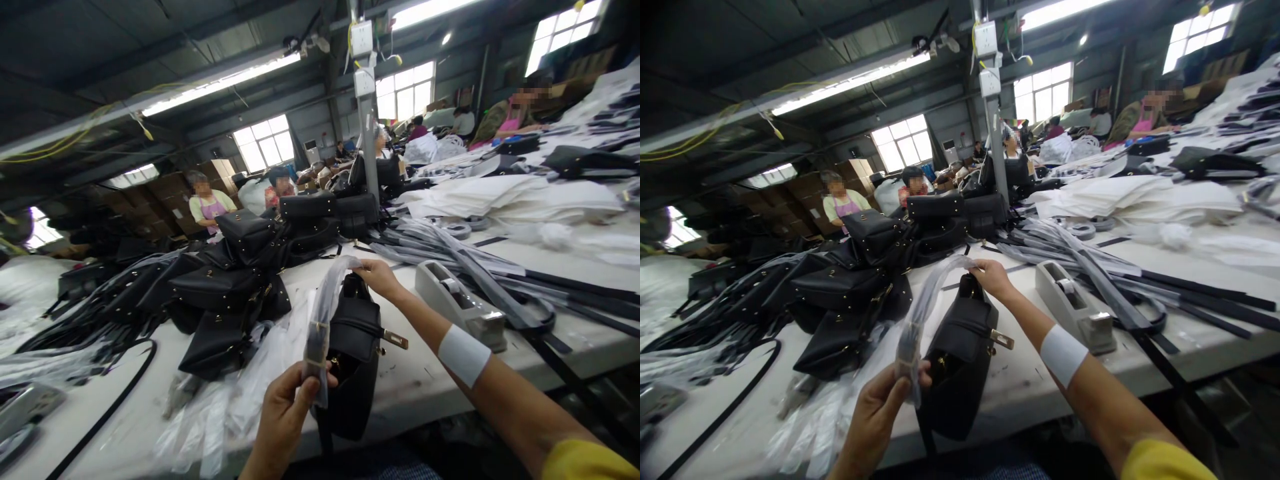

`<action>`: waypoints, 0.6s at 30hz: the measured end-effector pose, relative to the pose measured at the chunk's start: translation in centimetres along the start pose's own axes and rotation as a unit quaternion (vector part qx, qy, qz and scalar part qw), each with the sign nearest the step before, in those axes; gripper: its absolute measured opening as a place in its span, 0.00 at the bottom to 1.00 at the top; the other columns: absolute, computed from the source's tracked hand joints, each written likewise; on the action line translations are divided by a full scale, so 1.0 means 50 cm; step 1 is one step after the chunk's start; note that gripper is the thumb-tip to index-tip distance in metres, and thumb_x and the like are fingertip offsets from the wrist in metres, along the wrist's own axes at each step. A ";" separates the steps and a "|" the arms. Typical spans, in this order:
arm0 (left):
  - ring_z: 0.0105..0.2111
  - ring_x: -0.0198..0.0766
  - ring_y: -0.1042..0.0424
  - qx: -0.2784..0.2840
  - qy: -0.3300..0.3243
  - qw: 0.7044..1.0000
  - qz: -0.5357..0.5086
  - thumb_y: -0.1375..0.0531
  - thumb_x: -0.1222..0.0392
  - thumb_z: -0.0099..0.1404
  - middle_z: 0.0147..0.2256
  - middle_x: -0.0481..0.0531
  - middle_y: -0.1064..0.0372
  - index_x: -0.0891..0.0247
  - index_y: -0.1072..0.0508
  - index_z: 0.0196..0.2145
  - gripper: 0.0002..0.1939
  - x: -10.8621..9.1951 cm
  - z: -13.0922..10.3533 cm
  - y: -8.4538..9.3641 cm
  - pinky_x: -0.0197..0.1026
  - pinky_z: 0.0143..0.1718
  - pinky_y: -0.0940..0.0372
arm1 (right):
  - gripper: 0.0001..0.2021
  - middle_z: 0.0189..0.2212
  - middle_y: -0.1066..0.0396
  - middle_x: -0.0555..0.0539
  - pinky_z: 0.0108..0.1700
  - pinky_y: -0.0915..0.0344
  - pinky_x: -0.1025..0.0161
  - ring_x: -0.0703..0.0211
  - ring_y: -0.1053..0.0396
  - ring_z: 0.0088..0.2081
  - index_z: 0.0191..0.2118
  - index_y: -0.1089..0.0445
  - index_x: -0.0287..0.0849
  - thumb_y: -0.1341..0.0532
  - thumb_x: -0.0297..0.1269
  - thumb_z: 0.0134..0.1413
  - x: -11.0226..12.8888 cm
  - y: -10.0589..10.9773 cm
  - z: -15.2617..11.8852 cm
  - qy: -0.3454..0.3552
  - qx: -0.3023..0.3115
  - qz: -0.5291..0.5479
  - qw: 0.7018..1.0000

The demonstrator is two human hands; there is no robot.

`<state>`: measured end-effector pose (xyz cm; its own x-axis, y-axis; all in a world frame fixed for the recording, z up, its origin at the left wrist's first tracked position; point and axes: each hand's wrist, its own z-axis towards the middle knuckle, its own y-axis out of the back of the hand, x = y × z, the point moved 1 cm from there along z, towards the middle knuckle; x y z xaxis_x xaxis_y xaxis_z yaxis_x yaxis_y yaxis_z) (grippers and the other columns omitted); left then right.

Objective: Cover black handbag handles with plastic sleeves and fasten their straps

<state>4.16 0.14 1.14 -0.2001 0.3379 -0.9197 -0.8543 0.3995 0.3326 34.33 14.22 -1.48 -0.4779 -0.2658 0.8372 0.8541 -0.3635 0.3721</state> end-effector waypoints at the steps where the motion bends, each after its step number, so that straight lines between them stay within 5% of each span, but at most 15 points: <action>1: 0.43 0.47 0.27 -0.001 0.002 1.000 0.004 0.43 0.47 0.70 0.39 0.57 0.23 0.63 0.20 0.37 0.18 0.007 -0.006 0.003 0.42 0.45 0.35 | 0.11 0.37 0.24 0.48 0.45 0.28 0.54 0.56 0.25 0.39 0.39 0.26 0.37 0.38 0.42 0.64 -0.009 -0.001 -0.003 -0.013 0.006 0.004 1.000; 6: 0.45 0.46 0.27 -0.022 0.005 0.999 -0.040 0.42 0.50 0.70 0.41 0.57 0.23 0.63 0.20 0.37 0.16 0.006 0.000 0.000 0.41 0.47 0.34 | 0.12 0.36 0.24 0.48 0.40 0.27 0.57 0.58 0.25 0.35 0.41 0.27 0.36 0.39 0.42 0.65 -0.024 -0.009 -0.001 -0.050 0.020 0.028 0.998; 13: 0.43 0.43 0.26 -0.066 -0.064 0.991 -0.096 0.41 0.53 0.70 0.39 0.55 0.22 0.63 0.20 0.36 0.14 -0.023 0.049 -0.048 0.40 0.47 0.35 | 0.12 0.38 0.22 0.47 0.46 0.28 0.53 0.56 0.24 0.40 0.41 0.26 0.37 0.38 0.42 0.64 0.034 0.029 0.081 -0.015 -0.049 0.006 0.999; 18: 0.40 0.42 0.27 -0.083 -0.027 0.989 -0.115 0.43 0.51 0.71 0.39 0.55 0.22 0.64 0.21 0.39 0.15 -0.004 0.069 -0.066 0.40 0.46 0.36 | 0.11 0.35 0.19 0.46 0.48 0.29 0.53 0.48 0.23 0.42 0.43 0.22 0.38 0.32 0.32 0.53 0.049 0.057 0.071 -0.007 -0.050 -0.042 0.998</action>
<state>8.65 1.69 0.96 0.0310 0.3005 -0.9533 -0.9424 0.3266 0.0724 36.34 15.69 3.06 -0.5438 -0.2179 0.8104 0.7857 -0.4716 0.4004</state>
